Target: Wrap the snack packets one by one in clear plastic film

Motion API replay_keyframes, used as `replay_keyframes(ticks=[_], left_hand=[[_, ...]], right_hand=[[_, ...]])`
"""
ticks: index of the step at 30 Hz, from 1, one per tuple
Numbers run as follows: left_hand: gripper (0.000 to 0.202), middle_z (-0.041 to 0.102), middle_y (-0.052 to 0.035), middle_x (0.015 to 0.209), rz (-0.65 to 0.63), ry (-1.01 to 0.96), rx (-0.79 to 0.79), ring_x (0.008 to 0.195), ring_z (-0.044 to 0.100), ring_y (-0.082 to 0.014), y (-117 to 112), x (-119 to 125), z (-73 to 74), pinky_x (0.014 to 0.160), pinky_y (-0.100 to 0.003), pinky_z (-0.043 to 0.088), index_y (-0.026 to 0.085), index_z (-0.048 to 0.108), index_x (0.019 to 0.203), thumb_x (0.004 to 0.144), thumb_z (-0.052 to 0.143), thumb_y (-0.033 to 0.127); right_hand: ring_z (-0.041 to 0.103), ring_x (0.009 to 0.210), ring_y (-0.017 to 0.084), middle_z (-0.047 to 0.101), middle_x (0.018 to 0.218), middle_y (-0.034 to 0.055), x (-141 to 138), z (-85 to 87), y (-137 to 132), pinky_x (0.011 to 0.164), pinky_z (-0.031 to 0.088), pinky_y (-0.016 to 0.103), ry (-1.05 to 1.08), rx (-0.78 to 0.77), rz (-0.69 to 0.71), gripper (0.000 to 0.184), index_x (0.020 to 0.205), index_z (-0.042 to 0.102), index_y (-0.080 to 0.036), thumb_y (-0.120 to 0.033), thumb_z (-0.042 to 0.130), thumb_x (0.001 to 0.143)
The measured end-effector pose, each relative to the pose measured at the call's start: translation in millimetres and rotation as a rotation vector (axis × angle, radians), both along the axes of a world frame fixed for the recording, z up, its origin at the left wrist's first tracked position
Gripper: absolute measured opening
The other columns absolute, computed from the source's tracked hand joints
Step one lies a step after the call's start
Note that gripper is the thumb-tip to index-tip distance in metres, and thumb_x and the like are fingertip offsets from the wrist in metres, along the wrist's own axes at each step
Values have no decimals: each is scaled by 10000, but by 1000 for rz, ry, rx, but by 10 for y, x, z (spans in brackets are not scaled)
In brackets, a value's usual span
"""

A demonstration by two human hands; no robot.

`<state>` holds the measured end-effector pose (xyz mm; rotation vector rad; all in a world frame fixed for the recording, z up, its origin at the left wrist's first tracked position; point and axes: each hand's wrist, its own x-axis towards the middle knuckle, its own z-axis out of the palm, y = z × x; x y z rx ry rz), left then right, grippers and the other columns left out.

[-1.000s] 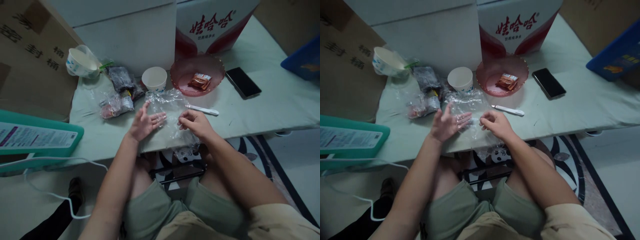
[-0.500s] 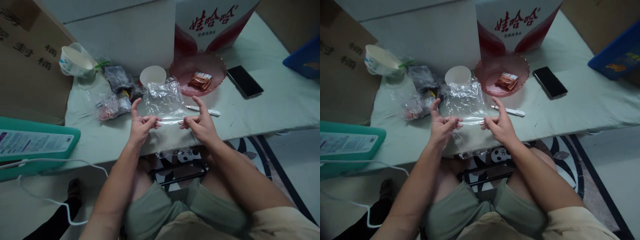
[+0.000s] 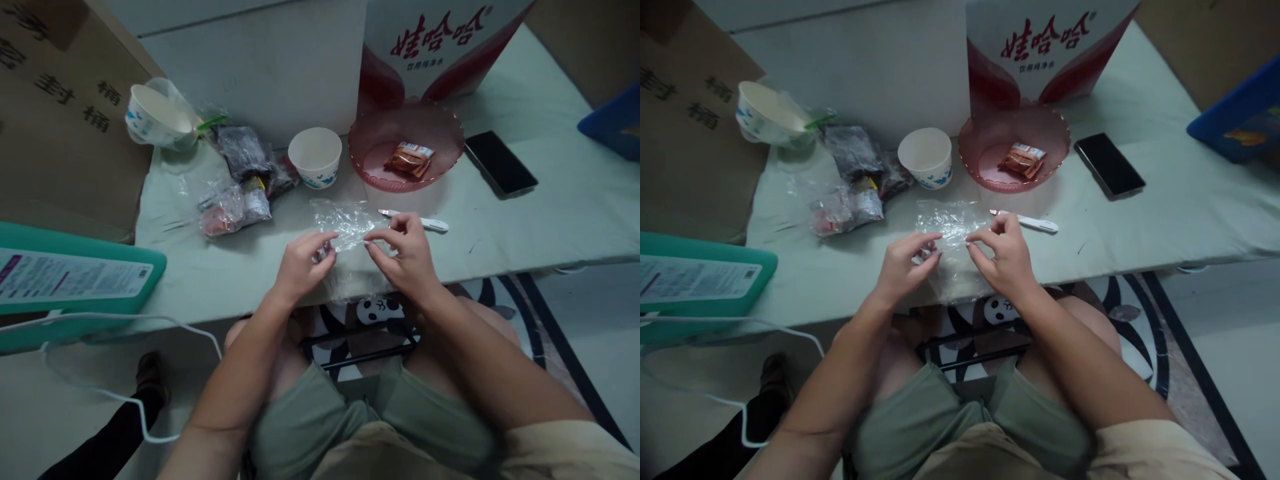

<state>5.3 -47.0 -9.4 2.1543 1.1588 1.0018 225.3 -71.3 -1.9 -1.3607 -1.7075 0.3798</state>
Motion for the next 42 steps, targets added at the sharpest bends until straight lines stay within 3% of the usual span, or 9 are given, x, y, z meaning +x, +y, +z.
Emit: replay_keyframes(ticks=[3,6,11,15,19,25,35,38,42], left_hand=[[147,619,-85,1015,145,25,121,965,624,-196,10,20,13,805,-336,551,212,795,949,833,719,264],[127,643,-109,1208,84,-124,80,1207,605,-264,-1,34,72,998,-423,521,211,769,756,797,746,330],[288,740,-54,782,97,-528,-539,730,713,-176,-1,65,152,681,-294,569,183,682,780,849,697,462],[395,698,7,676,166,-749,-814,543,648,-117,74,48,174,497,-201,465,195,623,891,692,820,473],[560,726,-24,758,39,-713,-994,626,691,-149,130,32,181,563,-237,523,176,644,1034,617,862,479],[341,573,57,508,47,-628,-901,394,467,-78,168,7,135,403,-192,347,182,673,940,682,802,364],[414,657,-83,733,-107,-609,-703,651,604,-161,266,-76,74,560,-288,490,175,674,622,727,666,576],[288,662,-28,817,-22,-496,-615,680,594,-124,269,-29,17,583,-233,475,192,679,824,630,825,347],[610,649,-5,906,56,-549,-692,568,556,-93,326,-36,-62,479,-207,428,272,572,1174,620,827,247]], right_hand=[[621,1137,273,653,1109,96,-13,31,-18,978,485,467,-34,119,-17,126,821,740,-236,-299,649,880],[696,863,205,691,838,17,15,70,-42,971,495,456,154,1,94,91,885,671,-246,-323,629,906],[706,875,206,726,899,34,64,92,-16,807,548,366,557,-386,289,517,1165,589,-235,-539,747,777],[690,793,182,726,878,72,26,105,20,759,547,351,474,-642,369,331,857,629,-191,-513,692,816],[641,597,142,695,754,39,-5,96,44,620,530,309,617,-735,229,292,924,554,-202,-485,613,878],[574,523,132,600,586,-51,72,44,93,539,475,266,635,-631,208,412,1201,563,-247,-446,645,849],[622,732,168,649,762,44,194,-112,183,677,499,319,587,-453,211,343,745,629,-197,-493,513,873],[545,662,121,580,738,-30,143,-116,197,631,445,270,577,-471,131,326,934,554,-218,-413,726,738],[525,677,114,558,761,-43,81,-108,220,634,413,259,688,-535,126,446,1054,526,-221,-342,735,678]])
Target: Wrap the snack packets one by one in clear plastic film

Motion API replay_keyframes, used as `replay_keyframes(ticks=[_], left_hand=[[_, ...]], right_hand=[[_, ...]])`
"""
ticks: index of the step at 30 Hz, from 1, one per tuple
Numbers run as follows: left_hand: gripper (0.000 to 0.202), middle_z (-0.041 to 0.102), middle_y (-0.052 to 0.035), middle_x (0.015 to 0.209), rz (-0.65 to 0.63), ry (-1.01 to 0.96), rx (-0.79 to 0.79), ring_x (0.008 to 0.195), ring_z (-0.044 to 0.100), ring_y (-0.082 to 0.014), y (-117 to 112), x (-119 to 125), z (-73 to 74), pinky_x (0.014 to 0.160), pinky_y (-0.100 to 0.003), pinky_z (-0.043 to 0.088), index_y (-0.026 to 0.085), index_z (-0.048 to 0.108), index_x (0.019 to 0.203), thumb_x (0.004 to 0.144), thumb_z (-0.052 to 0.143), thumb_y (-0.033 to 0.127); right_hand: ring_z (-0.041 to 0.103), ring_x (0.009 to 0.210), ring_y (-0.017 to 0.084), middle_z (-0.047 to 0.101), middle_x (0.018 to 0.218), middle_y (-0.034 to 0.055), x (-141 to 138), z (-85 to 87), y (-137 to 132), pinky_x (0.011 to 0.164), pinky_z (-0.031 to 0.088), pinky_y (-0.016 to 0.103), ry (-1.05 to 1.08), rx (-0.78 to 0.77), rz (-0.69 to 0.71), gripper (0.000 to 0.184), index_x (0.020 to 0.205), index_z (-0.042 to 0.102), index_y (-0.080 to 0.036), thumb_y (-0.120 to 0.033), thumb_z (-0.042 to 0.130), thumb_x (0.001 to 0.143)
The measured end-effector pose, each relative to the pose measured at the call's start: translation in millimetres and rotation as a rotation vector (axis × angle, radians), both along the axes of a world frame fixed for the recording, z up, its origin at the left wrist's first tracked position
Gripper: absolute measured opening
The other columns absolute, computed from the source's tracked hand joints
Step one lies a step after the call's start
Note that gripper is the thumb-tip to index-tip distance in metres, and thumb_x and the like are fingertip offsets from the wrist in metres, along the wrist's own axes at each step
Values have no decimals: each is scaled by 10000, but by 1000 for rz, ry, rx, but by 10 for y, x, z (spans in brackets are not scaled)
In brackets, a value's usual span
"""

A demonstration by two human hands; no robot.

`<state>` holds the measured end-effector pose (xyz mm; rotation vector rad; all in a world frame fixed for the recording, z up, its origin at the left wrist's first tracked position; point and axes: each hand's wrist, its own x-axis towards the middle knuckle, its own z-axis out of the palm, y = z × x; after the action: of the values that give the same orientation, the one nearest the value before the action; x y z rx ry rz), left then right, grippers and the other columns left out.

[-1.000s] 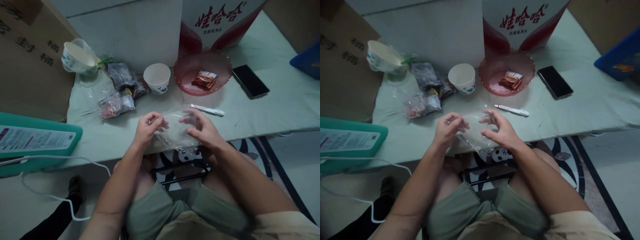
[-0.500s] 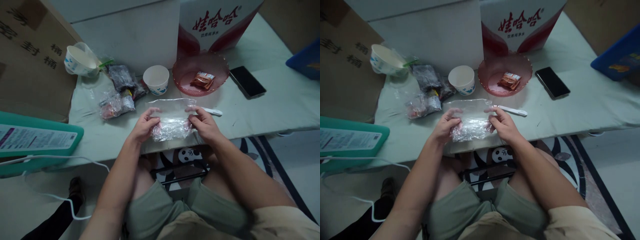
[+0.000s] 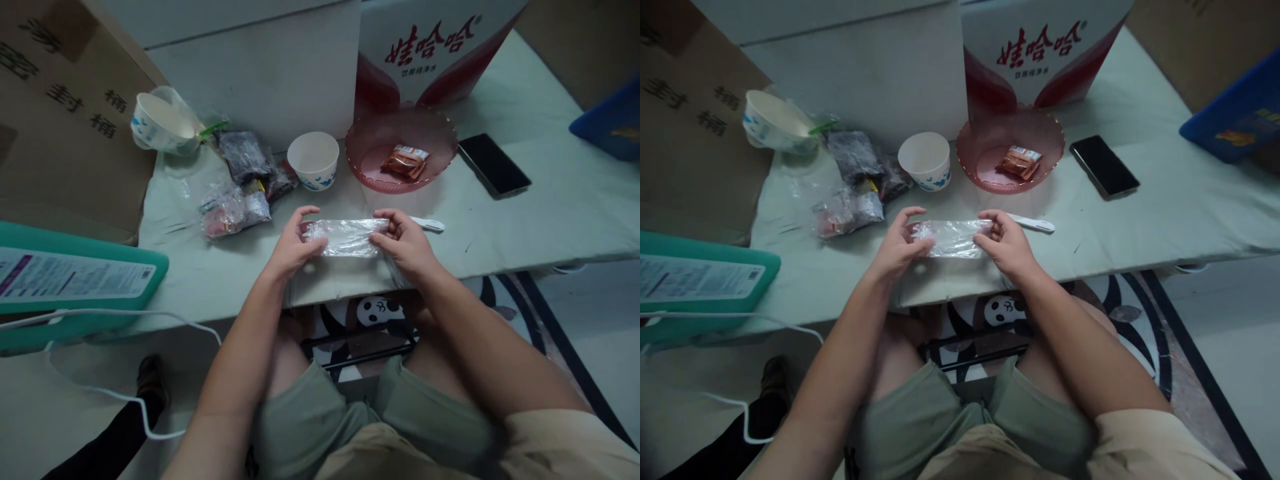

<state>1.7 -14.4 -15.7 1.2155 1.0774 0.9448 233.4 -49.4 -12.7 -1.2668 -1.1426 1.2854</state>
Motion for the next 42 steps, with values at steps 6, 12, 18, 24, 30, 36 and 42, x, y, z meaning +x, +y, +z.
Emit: replay_keyframes(ticks=[6,12,18,24,30,36,42], left_hand=[[382,585,33,818,454,220,259,498,436,-47,20,4,10,479,-204,368,219,558,1035,702,744,210],[184,684,-69,1014,261,466,673,991,652,-194,-240,329,15,885,-337,535,193,635,1006,889,639,336],[658,618,-150,1370,-37,133,361,1220,629,-260,-189,459,-131,966,-369,541,216,553,1340,835,696,612],[426,712,-42,887,-69,13,134,803,645,-172,-119,427,-36,750,-285,518,175,709,977,776,772,545],[350,618,18,777,219,-23,68,671,547,-104,76,329,-66,642,-233,453,187,632,872,683,803,427],[256,576,45,706,305,50,75,611,499,-77,193,150,-28,564,-213,407,184,614,791,655,777,327],[48,539,61,632,357,224,222,562,458,-47,542,1,518,549,-174,362,152,618,747,753,665,148]], right_hand=[[417,607,93,588,797,-19,-2,13,0,589,336,262,-172,65,-194,150,820,490,-219,-305,595,757],[511,669,126,658,866,12,-143,110,-149,623,383,284,-416,234,-137,99,856,484,-226,-285,557,824],[562,718,131,598,832,-14,-321,59,-196,669,457,277,18,88,48,247,893,350,-251,-374,553,824],[626,735,169,638,864,13,-235,60,-91,696,510,328,145,-14,52,266,969,411,-248,-414,524,794],[636,1005,295,701,1061,131,265,-47,33,913,467,472,-758,286,-165,265,1050,580,-200,-268,562,794],[586,1047,341,698,1084,158,343,-229,129,907,427,493,-1061,254,-149,301,1090,658,-184,-265,572,812],[602,1093,326,715,1112,134,173,-108,151,914,415,466,-940,274,24,251,1077,659,-197,-260,528,872]])
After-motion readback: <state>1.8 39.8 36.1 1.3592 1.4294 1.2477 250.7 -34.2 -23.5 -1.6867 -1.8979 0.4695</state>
